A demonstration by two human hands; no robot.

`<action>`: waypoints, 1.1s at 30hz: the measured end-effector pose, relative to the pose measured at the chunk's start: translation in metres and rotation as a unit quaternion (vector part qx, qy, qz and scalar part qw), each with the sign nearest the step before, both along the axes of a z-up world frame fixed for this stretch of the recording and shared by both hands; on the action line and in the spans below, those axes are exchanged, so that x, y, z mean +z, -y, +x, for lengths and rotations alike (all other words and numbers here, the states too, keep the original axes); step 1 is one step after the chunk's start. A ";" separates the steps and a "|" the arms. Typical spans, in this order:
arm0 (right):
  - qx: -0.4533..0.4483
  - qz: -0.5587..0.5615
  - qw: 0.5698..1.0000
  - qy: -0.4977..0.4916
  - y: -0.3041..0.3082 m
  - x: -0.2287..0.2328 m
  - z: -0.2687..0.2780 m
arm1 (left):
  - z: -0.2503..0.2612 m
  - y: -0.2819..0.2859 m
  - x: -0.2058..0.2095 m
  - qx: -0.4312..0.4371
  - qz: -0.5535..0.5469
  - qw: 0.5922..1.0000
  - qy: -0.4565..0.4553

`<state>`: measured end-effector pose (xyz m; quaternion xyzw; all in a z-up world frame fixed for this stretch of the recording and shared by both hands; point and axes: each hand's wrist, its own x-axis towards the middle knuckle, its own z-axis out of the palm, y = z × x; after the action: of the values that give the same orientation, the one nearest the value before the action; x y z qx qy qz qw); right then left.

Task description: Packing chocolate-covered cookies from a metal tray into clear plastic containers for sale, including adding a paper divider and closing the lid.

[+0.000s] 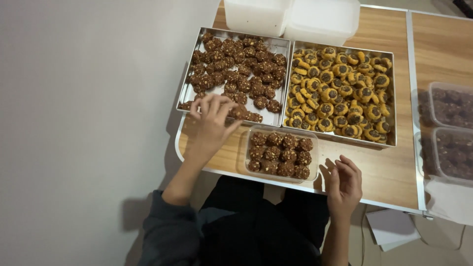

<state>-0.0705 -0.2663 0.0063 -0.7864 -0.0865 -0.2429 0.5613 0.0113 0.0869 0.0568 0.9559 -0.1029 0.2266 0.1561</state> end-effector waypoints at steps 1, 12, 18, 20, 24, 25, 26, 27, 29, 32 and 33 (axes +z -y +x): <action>-0.006 -0.009 1.000 -0.002 -0.001 0.002 0.000 | 0.004 -0.001 0.004 0.034 -0.029 0.998 -0.042; 0.001 -0.001 1.000 0.004 0.000 -0.001 0.000 | 0.061 -0.034 -0.016 0.156 -0.059 0.971 -0.169; -0.022 -0.026 0.999 0.001 -0.001 0.002 0.000 | 0.082 -0.025 0.002 0.159 -0.037 0.964 -0.209; -0.023 -0.029 0.999 -0.001 -0.001 0.003 0.000 | 0.096 -0.015 0.013 0.123 -0.064 0.976 -0.169; -0.012 -0.008 1.000 0.001 0.002 -0.003 0.002 | 0.124 0.015 0.025 0.068 -0.048 0.988 -0.133; -0.013 -0.013 1.000 0.003 0.001 -0.002 0.001 | 0.126 0.023 0.028 0.036 -0.047 0.989 -0.137; -0.014 -0.018 1.000 0.006 0.001 0.000 0.001 | 0.128 0.032 0.031 0.004 -0.045 0.989 -0.142; -0.016 -0.019 1.000 0.007 0.001 -0.001 0.001 | 0.140 0.035 0.015 0.002 -0.046 0.989 -0.141; -0.021 -0.019 1.000 0.007 0.001 -0.003 0.002 | 0.164 0.041 -0.015 -0.052 0.132 0.989 -0.046; -0.017 -0.006 1.000 0.007 0.001 -0.004 0.002 | 0.178 0.051 -0.028 -0.048 0.160 0.984 -0.057; -0.017 -0.007 1.000 0.008 0.001 -0.002 0.001 | 0.184 0.052 -0.036 -0.048 0.160 0.984 -0.056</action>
<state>-0.0693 -0.2673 0.0039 -0.7895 -0.0791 -0.2579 0.5512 0.1951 0.0350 0.0213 0.9737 -0.1743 0.1458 0.0175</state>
